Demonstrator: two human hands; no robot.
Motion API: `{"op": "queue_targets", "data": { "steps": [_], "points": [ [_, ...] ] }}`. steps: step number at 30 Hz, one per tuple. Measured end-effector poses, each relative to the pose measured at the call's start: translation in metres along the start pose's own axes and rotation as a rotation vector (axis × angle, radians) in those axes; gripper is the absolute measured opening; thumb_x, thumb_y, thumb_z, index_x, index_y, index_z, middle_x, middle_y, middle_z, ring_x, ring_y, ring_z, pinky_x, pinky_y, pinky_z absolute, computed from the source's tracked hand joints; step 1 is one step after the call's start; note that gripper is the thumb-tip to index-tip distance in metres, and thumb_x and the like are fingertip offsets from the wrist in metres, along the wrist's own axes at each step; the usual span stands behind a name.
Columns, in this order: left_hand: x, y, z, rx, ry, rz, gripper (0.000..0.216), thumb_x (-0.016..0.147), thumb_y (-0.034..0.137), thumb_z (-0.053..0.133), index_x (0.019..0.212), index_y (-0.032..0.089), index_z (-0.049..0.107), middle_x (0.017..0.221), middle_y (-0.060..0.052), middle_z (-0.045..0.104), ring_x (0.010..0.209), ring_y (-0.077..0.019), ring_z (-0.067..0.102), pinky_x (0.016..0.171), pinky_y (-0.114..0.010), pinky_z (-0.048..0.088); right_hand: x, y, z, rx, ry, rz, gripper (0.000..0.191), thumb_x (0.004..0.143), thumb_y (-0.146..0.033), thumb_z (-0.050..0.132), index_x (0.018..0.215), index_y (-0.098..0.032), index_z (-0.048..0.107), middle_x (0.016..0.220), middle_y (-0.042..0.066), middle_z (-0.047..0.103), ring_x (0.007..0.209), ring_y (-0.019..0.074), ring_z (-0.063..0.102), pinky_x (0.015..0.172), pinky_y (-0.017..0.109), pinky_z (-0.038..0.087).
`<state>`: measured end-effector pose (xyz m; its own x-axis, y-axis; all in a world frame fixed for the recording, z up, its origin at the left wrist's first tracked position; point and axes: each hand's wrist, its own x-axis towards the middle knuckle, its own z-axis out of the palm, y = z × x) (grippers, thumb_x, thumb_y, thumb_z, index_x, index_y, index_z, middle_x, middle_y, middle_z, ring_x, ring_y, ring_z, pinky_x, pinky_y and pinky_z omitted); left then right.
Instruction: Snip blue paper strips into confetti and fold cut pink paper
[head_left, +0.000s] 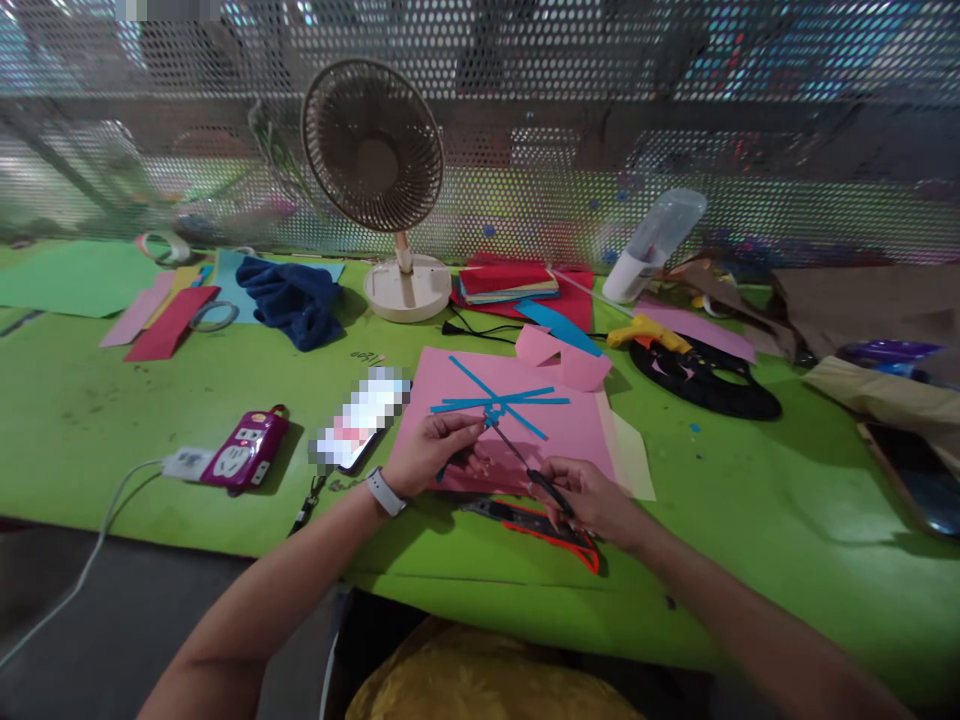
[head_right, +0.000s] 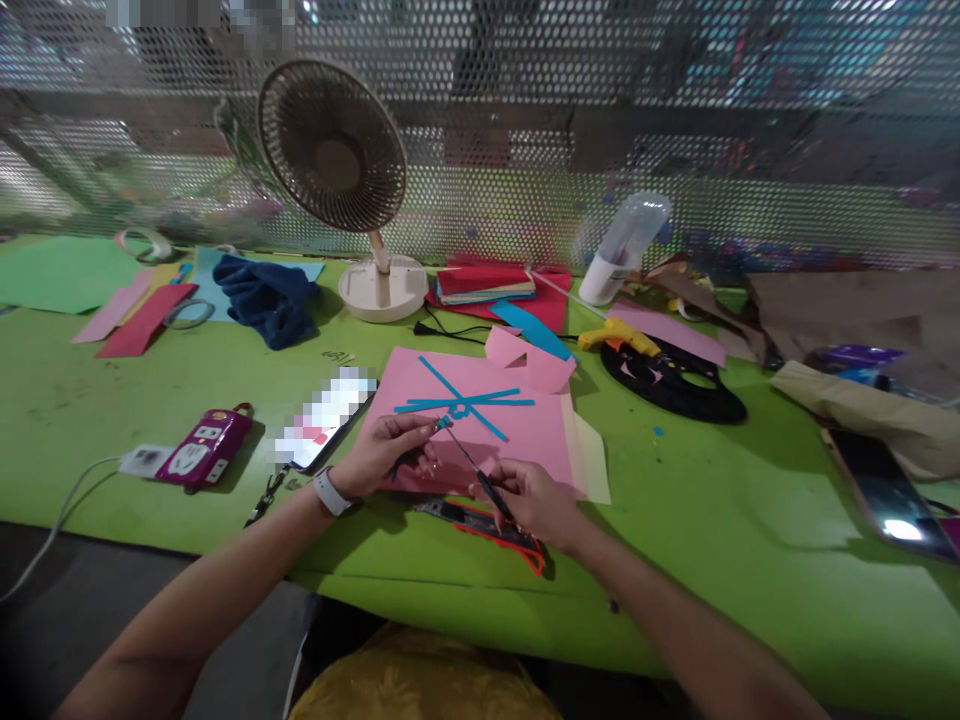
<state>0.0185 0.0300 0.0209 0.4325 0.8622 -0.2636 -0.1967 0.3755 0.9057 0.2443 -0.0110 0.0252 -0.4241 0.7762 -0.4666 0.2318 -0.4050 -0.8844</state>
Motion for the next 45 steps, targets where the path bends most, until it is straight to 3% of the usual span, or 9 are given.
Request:
{"op": "queue_targets", "data": {
  "steps": [12,18,32,36,45],
  "points": [
    [0.001,-0.002,-0.002,0.005,0.007,0.007,0.044,0.072,0.044,0.074,0.101,0.011,0.064,0.064,-0.003,0.069,0.052,-0.0124,0.065,0.051,-0.022,0.051,0.0,0.001,0.001,0.021,0.029,0.012,0.045,0.066,-0.059,0.069,0.075,-0.018,0.053,0.047,-0.004,0.056,0.035,0.005,0.04,0.035,0.019,0.022],
    [0.001,-0.002,-0.003,0.024,0.067,-0.011,0.045,0.073,0.048,0.072,0.098,0.011,0.066,0.06,-0.002,0.068,0.048,-0.0113,0.062,0.047,-0.02,0.05,0.001,-0.002,-0.002,0.047,0.057,0.006,0.048,0.062,-0.059,0.072,0.075,-0.016,0.055,0.047,-0.005,0.054,0.035,0.0034,0.038,0.035,0.018,0.021],
    [0.001,0.0,-0.004,0.065,0.052,-0.016,0.042,0.07,0.046,0.074,0.091,0.01,0.07,0.058,-0.002,0.066,0.048,-0.0107,0.061,0.049,-0.02,0.05,0.0,-0.009,-0.002,0.032,0.112,0.01,0.053,0.058,-0.064,0.072,0.073,-0.016,0.055,0.045,-0.005,0.056,0.033,0.0026,0.035,0.033,0.018,0.023],
    [0.001,0.001,-0.004,0.037,0.076,0.005,0.043,0.071,0.045,0.074,0.094,0.009,0.068,0.063,-0.004,0.069,0.049,-0.0102,0.062,0.051,-0.02,0.051,-0.003,-0.011,-0.002,0.045,0.08,0.017,0.053,0.06,-0.065,0.07,0.075,-0.016,0.054,0.048,-0.004,0.059,0.031,0.0022,0.032,0.033,0.019,0.02],
    [-0.001,0.0,-0.001,0.009,0.044,-0.014,0.041,0.072,0.043,0.074,0.096,0.011,0.066,0.064,-0.004,0.07,0.051,-0.0112,0.064,0.052,-0.02,0.052,-0.003,-0.003,0.001,0.009,0.023,-0.001,0.049,0.065,-0.063,0.068,0.076,-0.018,0.053,0.05,-0.003,0.058,0.04,0.0065,0.044,0.038,0.02,0.027]
  ]
}}
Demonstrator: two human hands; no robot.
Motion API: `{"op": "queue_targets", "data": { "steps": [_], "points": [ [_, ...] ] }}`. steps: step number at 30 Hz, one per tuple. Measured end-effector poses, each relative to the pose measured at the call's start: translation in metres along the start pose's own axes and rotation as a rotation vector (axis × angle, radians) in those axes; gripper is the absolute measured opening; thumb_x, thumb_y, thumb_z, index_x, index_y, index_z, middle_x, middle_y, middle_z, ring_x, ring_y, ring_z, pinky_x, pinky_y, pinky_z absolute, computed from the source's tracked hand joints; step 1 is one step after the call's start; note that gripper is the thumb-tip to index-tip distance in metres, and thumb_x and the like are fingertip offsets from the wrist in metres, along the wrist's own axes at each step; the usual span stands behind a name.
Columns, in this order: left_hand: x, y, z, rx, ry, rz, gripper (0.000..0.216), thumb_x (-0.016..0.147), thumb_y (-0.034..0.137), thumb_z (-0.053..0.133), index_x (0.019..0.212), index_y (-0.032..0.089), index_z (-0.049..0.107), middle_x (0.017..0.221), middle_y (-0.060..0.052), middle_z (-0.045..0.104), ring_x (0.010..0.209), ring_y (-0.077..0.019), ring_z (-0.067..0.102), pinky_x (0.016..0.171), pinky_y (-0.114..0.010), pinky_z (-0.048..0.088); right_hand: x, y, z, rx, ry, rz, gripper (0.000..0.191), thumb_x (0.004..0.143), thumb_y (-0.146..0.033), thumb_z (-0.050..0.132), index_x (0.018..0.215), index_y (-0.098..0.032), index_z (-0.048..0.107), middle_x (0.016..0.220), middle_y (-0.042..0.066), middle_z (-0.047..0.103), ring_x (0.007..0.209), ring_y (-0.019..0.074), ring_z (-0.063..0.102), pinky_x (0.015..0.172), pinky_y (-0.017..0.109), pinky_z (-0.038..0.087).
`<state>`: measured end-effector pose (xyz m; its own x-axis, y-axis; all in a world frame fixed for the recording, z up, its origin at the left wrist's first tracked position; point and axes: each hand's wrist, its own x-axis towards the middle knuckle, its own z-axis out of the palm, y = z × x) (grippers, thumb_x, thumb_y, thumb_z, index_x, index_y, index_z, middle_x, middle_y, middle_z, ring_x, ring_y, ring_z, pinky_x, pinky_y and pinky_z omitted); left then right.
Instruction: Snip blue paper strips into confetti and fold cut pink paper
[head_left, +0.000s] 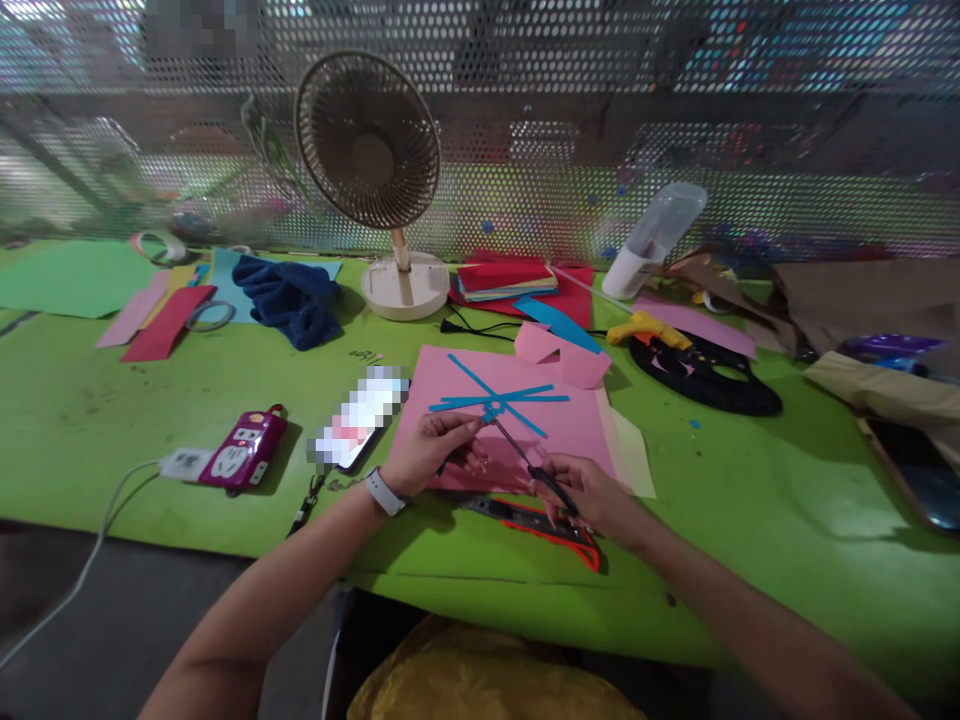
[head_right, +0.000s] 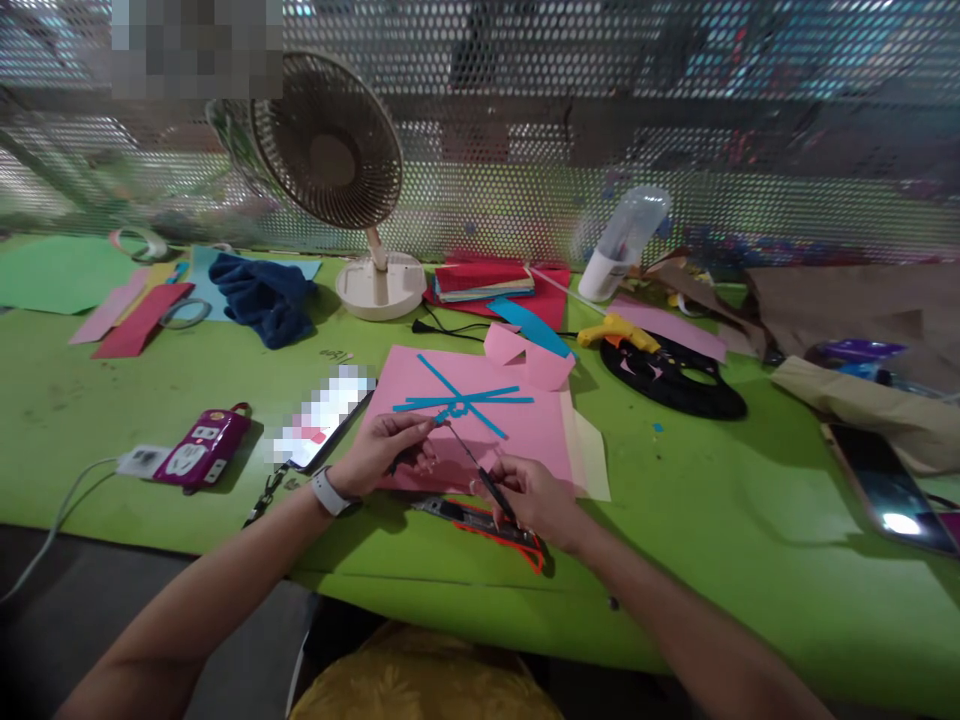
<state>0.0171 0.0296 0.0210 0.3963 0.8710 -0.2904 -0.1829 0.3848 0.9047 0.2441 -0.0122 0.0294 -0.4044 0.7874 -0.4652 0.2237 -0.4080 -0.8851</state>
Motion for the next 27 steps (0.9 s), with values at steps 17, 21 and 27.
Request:
{"op": "queue_targets", "data": {
  "steps": [17,21,27],
  "points": [
    [0.0012,-0.0015,-0.0014,-0.018,-0.021,-0.012,0.044,0.071,0.041,0.074,0.102,0.011,0.065,0.064,-0.003,0.069,0.051,-0.0121,0.064,0.051,-0.022,0.052,-0.0006,-0.0045,0.0019,-0.003,-0.004,0.019,0.047,0.065,-0.061,0.069,0.074,-0.018,0.052,0.049,-0.004,0.056,0.039,0.0063,0.045,0.038,0.02,0.024],
    [0.0006,-0.0006,-0.0007,-0.011,-0.015,-0.013,0.047,0.07,0.043,0.075,0.103,0.011,0.065,0.064,-0.003,0.069,0.051,-0.0122,0.064,0.051,-0.022,0.052,-0.0003,-0.0034,0.001,-0.011,-0.011,0.003,0.048,0.066,-0.062,0.068,0.073,-0.018,0.052,0.05,-0.004,0.056,0.039,0.0063,0.044,0.037,0.02,0.024],
    [0.0015,-0.0023,-0.0015,-0.009,-0.005,-0.007,0.043,0.071,0.042,0.075,0.1,0.012,0.066,0.063,-0.002,0.069,0.05,-0.012,0.064,0.051,-0.022,0.052,0.0006,-0.0022,0.0015,-0.015,0.002,0.006,0.05,0.064,-0.064,0.068,0.074,-0.018,0.052,0.049,-0.004,0.055,0.037,0.0061,0.044,0.036,0.019,0.025]
  ]
}}
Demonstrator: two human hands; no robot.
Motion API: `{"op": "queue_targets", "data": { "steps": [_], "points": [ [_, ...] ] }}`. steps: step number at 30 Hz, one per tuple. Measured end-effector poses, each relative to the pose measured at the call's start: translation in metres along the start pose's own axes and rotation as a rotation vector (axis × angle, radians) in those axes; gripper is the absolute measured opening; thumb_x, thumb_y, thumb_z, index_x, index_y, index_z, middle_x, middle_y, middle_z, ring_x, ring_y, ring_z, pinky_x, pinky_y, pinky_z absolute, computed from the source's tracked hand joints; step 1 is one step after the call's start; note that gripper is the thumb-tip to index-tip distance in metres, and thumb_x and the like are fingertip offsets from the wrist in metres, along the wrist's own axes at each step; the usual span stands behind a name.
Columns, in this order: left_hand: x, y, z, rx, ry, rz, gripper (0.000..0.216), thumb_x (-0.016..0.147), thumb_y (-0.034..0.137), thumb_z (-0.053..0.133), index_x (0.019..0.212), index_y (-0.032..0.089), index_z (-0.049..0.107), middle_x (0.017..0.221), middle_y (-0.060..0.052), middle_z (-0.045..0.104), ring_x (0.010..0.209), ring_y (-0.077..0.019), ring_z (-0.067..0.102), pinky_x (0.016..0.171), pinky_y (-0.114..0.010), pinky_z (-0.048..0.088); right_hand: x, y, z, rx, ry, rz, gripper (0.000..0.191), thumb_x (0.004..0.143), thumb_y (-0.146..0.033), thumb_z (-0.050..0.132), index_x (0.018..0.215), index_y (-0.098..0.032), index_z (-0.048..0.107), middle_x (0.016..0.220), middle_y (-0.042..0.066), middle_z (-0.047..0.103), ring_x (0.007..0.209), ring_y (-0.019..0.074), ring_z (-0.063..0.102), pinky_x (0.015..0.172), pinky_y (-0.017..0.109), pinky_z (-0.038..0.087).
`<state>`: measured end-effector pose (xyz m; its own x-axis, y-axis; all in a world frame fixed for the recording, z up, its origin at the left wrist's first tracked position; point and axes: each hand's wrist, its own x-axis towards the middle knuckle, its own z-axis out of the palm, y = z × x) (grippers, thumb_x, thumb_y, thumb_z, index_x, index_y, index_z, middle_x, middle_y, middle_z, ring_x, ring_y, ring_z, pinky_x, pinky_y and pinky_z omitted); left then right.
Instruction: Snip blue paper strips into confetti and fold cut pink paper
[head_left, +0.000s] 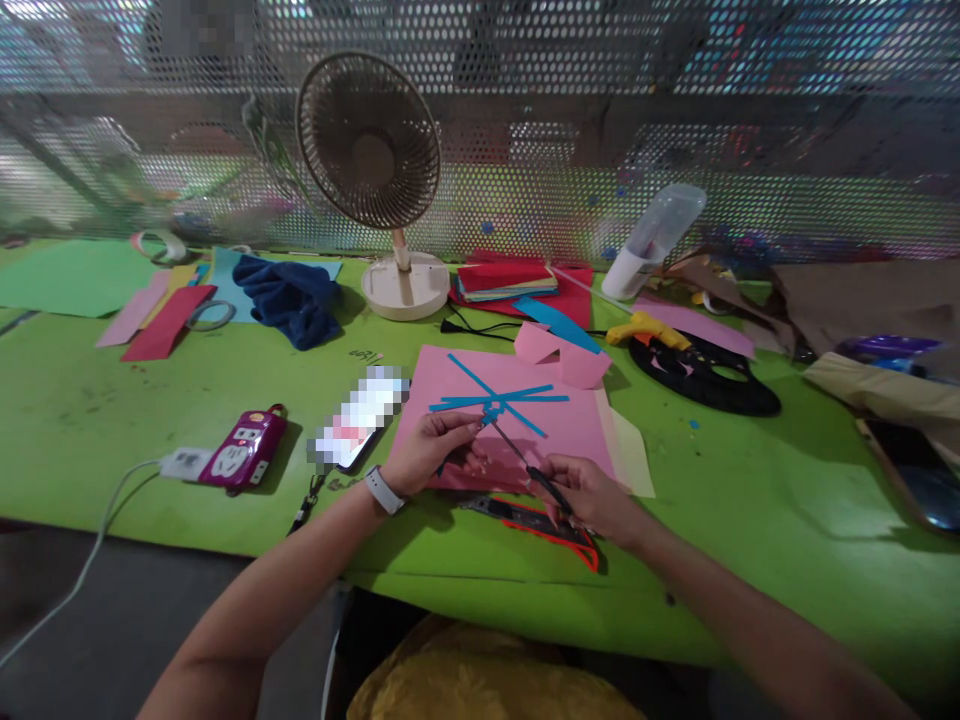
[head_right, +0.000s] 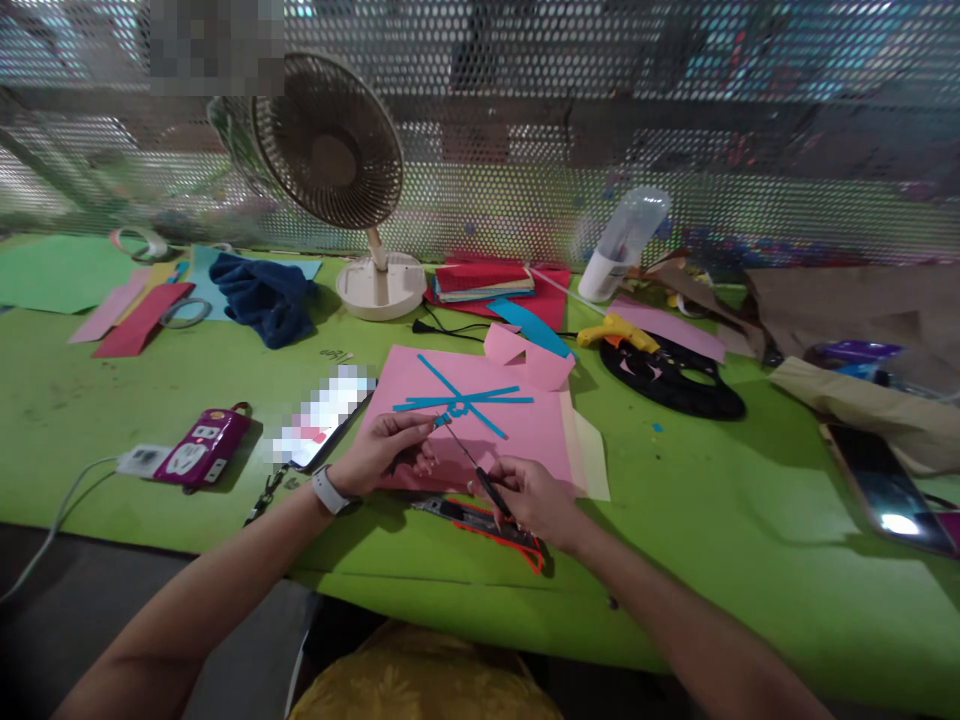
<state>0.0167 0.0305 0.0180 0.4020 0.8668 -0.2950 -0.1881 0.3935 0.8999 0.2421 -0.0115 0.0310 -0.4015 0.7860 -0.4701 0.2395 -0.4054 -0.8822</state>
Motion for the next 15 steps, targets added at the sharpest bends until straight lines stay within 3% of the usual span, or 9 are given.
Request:
{"op": "queue_targets", "data": {
  "steps": [15],
  "points": [
    [0.001,0.0031,-0.0005,0.035,0.042,-0.007,0.043,0.066,0.045,0.078,0.088,0.01,0.069,0.059,-0.002,0.067,0.047,-0.0103,0.061,0.049,-0.02,0.05,0.0029,0.0019,-0.0024,-0.001,0.062,-0.015,0.05,0.062,-0.063,0.07,0.073,-0.017,0.055,0.049,-0.004,0.054,0.035,0.0048,0.039,0.034,0.018,0.022]
  ]
}}
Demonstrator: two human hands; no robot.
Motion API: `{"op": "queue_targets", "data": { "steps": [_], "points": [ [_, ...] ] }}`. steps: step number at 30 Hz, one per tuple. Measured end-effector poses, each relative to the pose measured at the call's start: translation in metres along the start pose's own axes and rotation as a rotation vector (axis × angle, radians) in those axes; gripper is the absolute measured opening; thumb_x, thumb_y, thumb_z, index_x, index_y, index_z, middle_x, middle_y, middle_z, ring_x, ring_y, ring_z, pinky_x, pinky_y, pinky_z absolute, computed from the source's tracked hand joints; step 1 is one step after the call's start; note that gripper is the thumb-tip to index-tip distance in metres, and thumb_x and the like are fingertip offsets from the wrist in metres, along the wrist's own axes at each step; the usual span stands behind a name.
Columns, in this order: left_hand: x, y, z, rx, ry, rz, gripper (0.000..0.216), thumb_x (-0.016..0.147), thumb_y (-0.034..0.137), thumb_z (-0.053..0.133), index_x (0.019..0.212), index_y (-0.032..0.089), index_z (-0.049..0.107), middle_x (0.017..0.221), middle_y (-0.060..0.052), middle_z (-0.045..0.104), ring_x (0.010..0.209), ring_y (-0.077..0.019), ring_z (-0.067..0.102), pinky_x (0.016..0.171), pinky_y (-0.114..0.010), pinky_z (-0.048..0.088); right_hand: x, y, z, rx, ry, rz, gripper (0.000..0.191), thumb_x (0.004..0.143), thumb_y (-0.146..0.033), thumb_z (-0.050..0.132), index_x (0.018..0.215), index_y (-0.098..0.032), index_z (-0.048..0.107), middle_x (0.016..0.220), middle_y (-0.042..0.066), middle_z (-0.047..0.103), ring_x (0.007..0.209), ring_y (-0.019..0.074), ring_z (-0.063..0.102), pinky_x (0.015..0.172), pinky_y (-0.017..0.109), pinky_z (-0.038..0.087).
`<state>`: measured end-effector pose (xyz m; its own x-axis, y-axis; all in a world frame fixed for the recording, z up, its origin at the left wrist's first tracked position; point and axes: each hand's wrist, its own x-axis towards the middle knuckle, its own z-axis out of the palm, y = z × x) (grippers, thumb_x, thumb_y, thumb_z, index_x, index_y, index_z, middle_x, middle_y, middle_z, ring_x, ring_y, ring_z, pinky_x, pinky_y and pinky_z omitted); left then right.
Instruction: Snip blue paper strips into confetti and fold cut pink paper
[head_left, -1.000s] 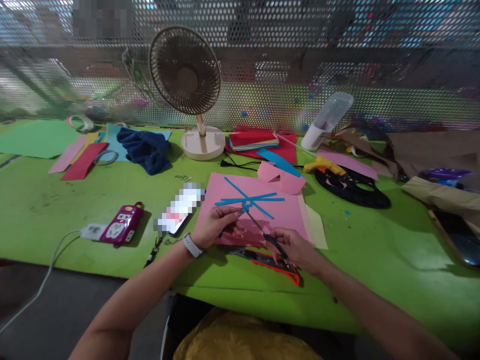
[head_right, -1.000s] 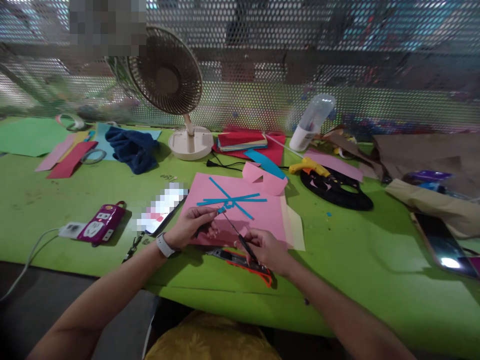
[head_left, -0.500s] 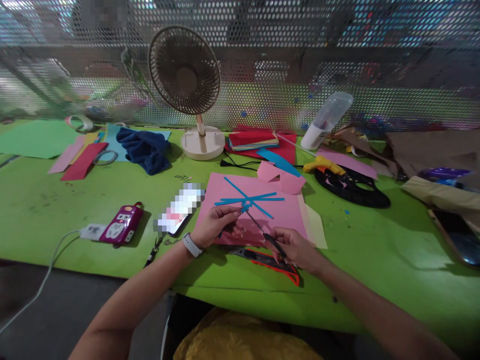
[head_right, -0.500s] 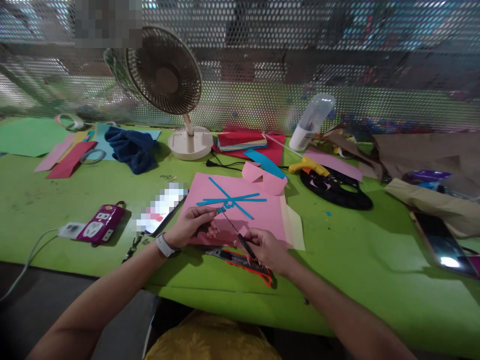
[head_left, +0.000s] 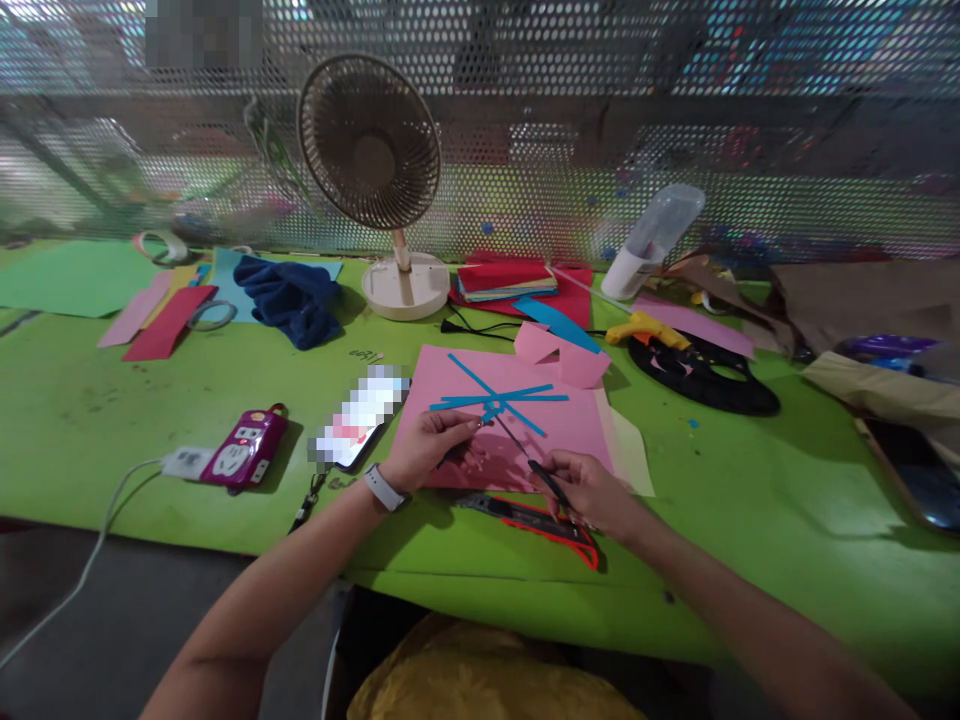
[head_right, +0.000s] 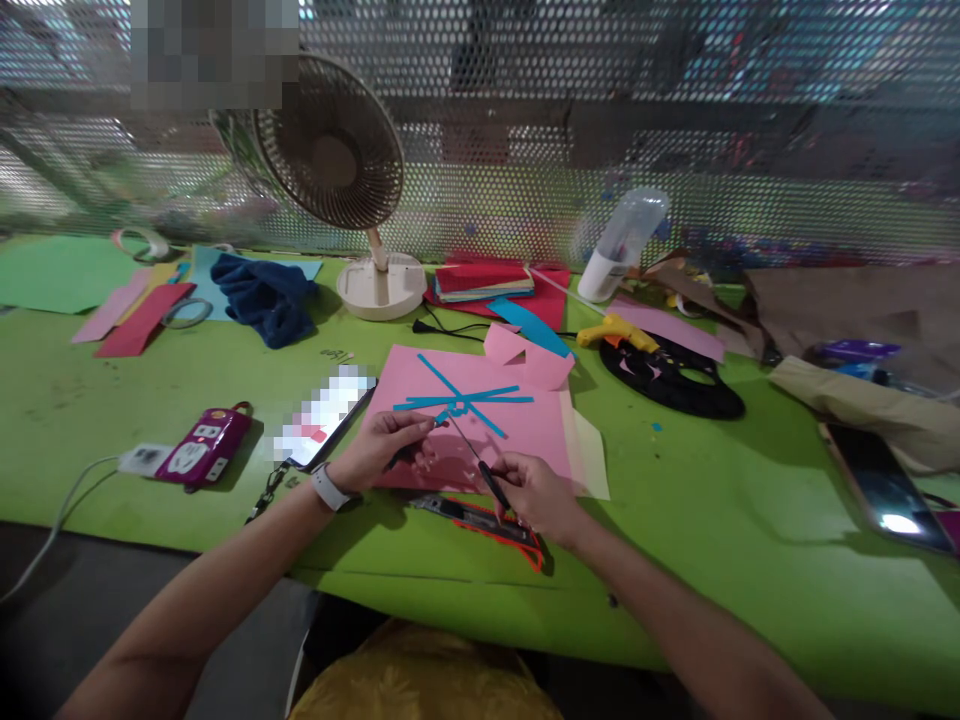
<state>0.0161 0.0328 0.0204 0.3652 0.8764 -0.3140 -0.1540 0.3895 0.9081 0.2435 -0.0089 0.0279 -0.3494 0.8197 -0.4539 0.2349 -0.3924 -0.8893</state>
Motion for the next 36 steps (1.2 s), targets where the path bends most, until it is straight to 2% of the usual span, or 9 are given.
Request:
{"op": "queue_targets", "data": {
  "steps": [8,12,18,36],
  "points": [
    [-0.0013,0.0009,-0.0008,-0.008,0.016,0.032,0.045,0.071,0.044,0.075,0.098,0.01,0.067,0.065,-0.005,0.07,0.051,-0.0119,0.064,0.05,-0.02,0.051,-0.0017,0.0018,-0.0013,0.03,-0.026,0.005,0.05,0.065,-0.064,0.068,0.077,-0.017,0.054,0.05,-0.003,0.059,0.033,0.0042,0.035,0.034,0.019,0.022],
    [-0.0017,0.0001,0.0002,-0.027,0.006,0.032,0.047,0.07,0.043,0.075,0.102,0.01,0.066,0.065,-0.004,0.07,0.053,-0.0118,0.065,0.052,-0.02,0.052,-0.0039,0.0003,0.0012,0.025,-0.044,0.004,0.049,0.066,-0.063,0.068,0.075,-0.018,0.052,0.049,-0.003,0.058,0.036,0.005,0.039,0.036,0.018,0.024],
    [-0.0028,0.0002,0.0038,-0.04,-0.033,0.032,0.048,0.067,0.046,0.077,0.097,0.01,0.066,0.062,-0.003,0.069,0.05,-0.0115,0.064,0.05,-0.021,0.051,-0.0049,-0.0036,0.0048,0.029,-0.049,-0.005,0.049,0.065,-0.064,0.068,0.074,-0.018,0.051,0.047,-0.004,0.056,0.038,0.0064,0.042,0.038,0.019,0.026],
    [-0.0011,-0.0039,0.0023,-0.012,-0.035,0.037,0.047,0.07,0.044,0.075,0.1,0.01,0.066,0.063,-0.003,0.069,0.051,-0.0112,0.063,0.052,-0.022,0.052,-0.0045,-0.0053,0.0058,0.015,-0.052,0.028,0.05,0.062,-0.063,0.07,0.072,-0.019,0.051,0.047,-0.005,0.055,0.039,0.0069,0.046,0.038,0.02,0.028]
  ]
}}
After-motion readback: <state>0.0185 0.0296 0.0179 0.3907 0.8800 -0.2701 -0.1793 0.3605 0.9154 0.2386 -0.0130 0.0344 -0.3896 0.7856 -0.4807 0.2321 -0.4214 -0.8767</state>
